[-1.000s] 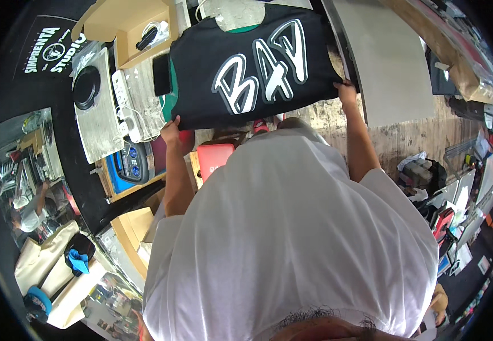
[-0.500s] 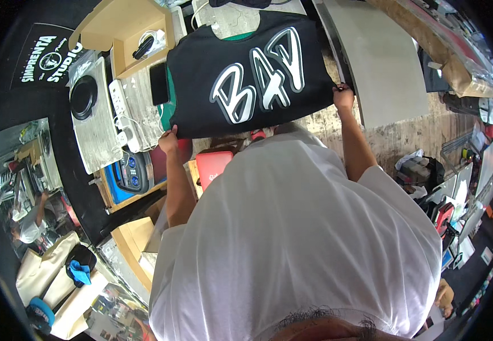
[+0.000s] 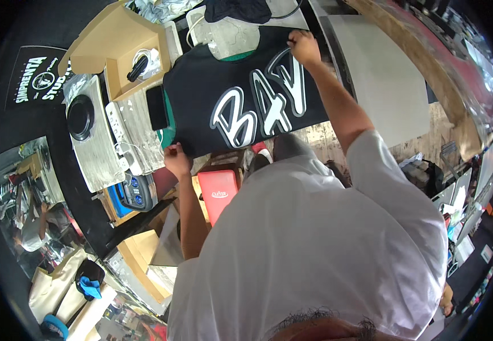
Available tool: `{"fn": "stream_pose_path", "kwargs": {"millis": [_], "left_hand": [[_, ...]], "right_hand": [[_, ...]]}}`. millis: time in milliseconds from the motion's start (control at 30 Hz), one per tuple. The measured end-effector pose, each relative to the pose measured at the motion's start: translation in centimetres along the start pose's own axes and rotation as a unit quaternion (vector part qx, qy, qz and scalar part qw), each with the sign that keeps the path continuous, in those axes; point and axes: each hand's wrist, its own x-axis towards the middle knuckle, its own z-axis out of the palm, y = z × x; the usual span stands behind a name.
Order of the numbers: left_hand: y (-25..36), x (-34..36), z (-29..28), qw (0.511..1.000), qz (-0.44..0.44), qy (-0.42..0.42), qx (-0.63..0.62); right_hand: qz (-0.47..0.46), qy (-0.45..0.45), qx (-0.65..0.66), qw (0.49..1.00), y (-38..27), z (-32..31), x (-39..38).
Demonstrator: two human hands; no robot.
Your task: The person flattens printed garments, presses them using a heat press machine, opens a small plastic packet, and arranges the pressed garments.
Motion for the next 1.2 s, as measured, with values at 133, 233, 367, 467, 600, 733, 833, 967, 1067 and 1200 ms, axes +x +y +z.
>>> {"fn": "stream_pose_path", "kwargs": {"millis": [133,233,367,467,600,733,833,967,1067,1200], "left_hand": [[0.5,-1.3,0.5,0.989,0.009,-0.054,-0.140],[1.3,-1.2,1.4,0.975,-0.012,-0.087,-0.202],[4.9,1.7,4.8,0.968,0.021,-0.151,-0.201],[8.8,6.3,9.2,0.974,0.107,-0.166,-0.108],[14.7,11.4,14.3,0.977,0.185,-0.108,-0.001],[17.3,16.0,18.1,0.976,0.160,-0.111,0.099],[16.5,17.9,19.9,0.967,0.177,-0.126,0.131],[15.5,19.3,20.6,0.969,0.153,-0.164,0.108],[15.8,19.4,20.4,0.965,0.222,-0.087,0.114],[17.3,18.9,20.4,0.962,0.233,-0.036,0.136]], "right_hand": [[0.068,-0.156,-0.193,0.966,-1.4,1.5,5.3],[0.077,-0.274,-0.148,0.947,0.1,2.4,7.2],[0.028,-0.229,-0.172,0.958,1.0,3.4,8.5],[0.010,-0.224,-0.131,0.966,0.8,4.0,9.5],[-0.038,-0.090,-0.099,0.990,1.7,5.5,8.3],[-0.034,-0.046,-0.007,0.998,1.1,5.7,7.5],[-0.044,-0.012,-0.033,0.998,-0.1,5.9,6.9],[-0.025,-0.034,-0.018,0.999,-0.2,7.0,7.2],[0.018,-0.123,-0.037,0.992,-0.7,6.6,7.5],[0.001,-0.020,-0.046,0.999,-1.0,6.9,6.8]]}}
